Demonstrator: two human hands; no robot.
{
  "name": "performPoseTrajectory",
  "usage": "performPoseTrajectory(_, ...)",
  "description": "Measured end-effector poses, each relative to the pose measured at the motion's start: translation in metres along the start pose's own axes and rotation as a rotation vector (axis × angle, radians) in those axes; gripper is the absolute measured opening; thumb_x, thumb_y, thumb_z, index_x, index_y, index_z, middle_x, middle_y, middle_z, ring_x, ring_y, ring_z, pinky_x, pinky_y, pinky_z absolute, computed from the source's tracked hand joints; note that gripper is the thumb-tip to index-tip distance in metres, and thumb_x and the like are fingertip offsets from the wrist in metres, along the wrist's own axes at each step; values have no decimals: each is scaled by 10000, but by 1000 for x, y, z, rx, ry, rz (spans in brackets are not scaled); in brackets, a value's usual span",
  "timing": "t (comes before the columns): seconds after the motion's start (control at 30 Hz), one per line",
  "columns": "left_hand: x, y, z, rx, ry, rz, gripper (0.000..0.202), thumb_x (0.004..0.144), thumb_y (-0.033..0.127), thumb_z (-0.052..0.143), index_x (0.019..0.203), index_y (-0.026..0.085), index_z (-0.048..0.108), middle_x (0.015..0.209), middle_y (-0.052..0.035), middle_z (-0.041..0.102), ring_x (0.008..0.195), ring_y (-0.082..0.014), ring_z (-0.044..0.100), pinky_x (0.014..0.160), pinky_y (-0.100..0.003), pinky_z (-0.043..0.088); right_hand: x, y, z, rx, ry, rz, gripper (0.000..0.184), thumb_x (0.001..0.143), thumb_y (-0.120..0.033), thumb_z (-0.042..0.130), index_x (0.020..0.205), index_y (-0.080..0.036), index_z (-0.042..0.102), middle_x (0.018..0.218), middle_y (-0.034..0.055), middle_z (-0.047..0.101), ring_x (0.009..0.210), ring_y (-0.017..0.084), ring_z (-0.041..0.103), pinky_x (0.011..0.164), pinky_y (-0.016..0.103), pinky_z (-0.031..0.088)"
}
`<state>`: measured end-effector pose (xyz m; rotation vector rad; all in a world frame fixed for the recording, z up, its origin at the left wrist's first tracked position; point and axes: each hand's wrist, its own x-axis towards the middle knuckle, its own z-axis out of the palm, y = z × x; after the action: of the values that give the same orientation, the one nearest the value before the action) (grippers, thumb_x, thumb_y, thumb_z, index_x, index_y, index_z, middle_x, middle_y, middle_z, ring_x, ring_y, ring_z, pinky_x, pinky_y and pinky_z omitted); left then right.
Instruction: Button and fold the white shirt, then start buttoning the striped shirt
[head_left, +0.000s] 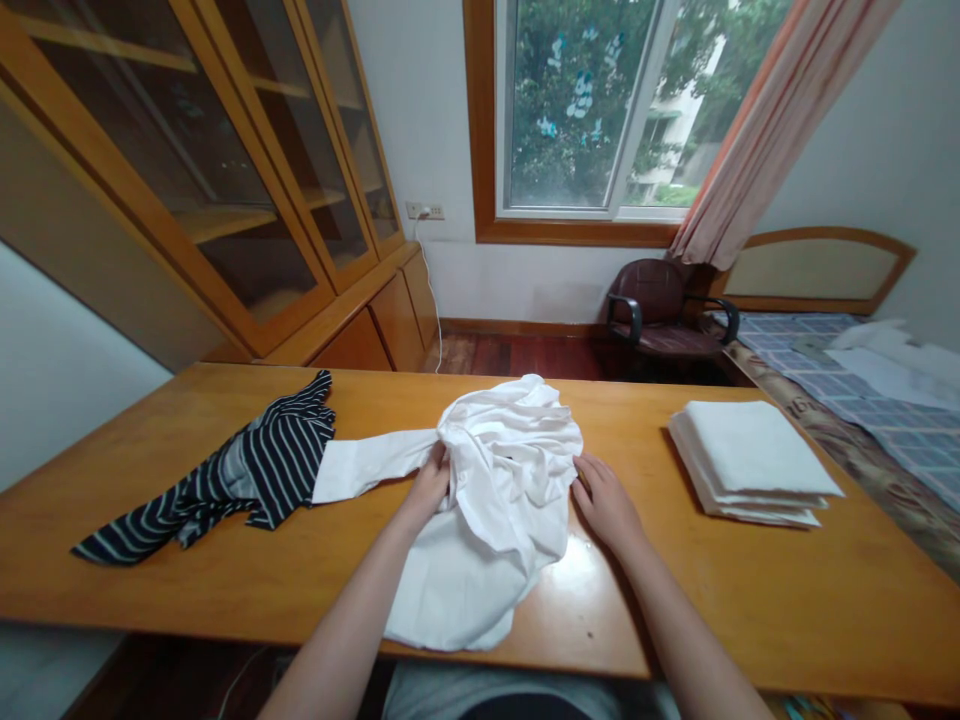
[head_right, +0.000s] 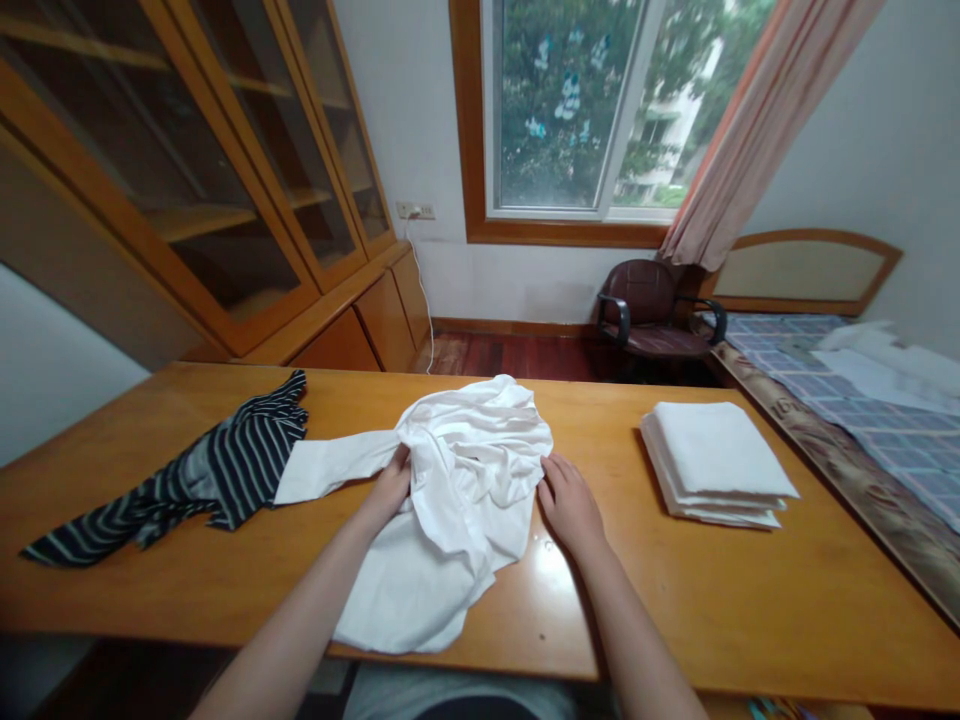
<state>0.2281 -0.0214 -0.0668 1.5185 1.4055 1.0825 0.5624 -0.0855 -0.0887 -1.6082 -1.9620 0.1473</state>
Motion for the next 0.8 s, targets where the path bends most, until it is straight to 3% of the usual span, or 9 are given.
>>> performPoseTrajectory(0.1, -4, 0, 2, 46, -91, 93, 465, 765, 321, 638, 1193, 147, 585, 1265, -174, 625, 1210, -308, 566, 1078, -467, 415, 0, -4, -2, 20, 31, 23, 437, 911, -273, 507, 1340, -193, 529, 1351, 151, 549, 1254, 283, 523, 1076, 491, 440)
performPoseTrajectory(0.27, -13, 2, 17, 42, -125, 200, 328, 701, 240, 671, 1025, 192, 682, 1177, -146, 672, 1225, -334, 551, 1094, -486, 403, 5, -27, -6, -1, 107, -39, 682, 808, -216, 610, 1457, -249, 402, 1544, 141, 319, 1400, 333, 344, 1111, 548, 377)
performPoseTrajectory(0.33, -15, 2, 24, 37, -132, 218, 332, 701, 230, 660, 1030, 206, 700, 1159, -136, 688, 1212, -338, 562, 1075, -487, 419, 9, -38, -6, -25, 59, -108, 687, 784, -180, 623, 1440, -273, 440, 1532, 115, 365, 1414, 349, 310, 1129, 564, 338)
performPoseTrajectory(0.4, -16, -1, 27, 47, -140, 226, 308, 707, 229, 634, 1003, 206, 715, 1123, -131, 708, 1176, -341, 587, 1038, -489, 445, 14, -45, -6, -17, 0, -158, 623, 779, -146, 606, 1382, -269, 511, 1424, 103, 508, 1368, 337, 380, 1142, 563, 312)
performPoseTrajectory(0.53, -10, -7, 18, 96, -112, 191, 235, 712, 231, 569, 881, 188, 726, 1019, -130, 743, 1027, -341, 656, 919, -467, 506, 21, -42, -7, 146, -27, -107, 325, 829, -144, 516, 1107, -241, 654, 1112, 86, 670, 1082, 265, 598, 1013, 459, 456)
performPoseTrajectory(0.67, -2, -5, -6, 152, -72, 137, 178, 706, 256, 560, 775, 189, 710, 894, -122, 757, 888, -329, 685, 854, -439, 519, 20, -19, -19, 393, 227, 95, 254, 817, -183, 489, 1018, -210, 642, 1035, 89, 670, 1005, 250, 617, 893, 392, 500)
performPoseTrajectory(0.8, 6, 3, -33, 164, 91, 124, 240, 736, 316, 539, 851, 187, 706, 958, -110, 758, 942, -323, 678, 861, -402, 511, 15, 10, -41, 547, 584, 344, 297, 765, -259, 558, 1047, -177, 606, 1033, 82, 654, 965, 241, 609, 877, 397, 486)
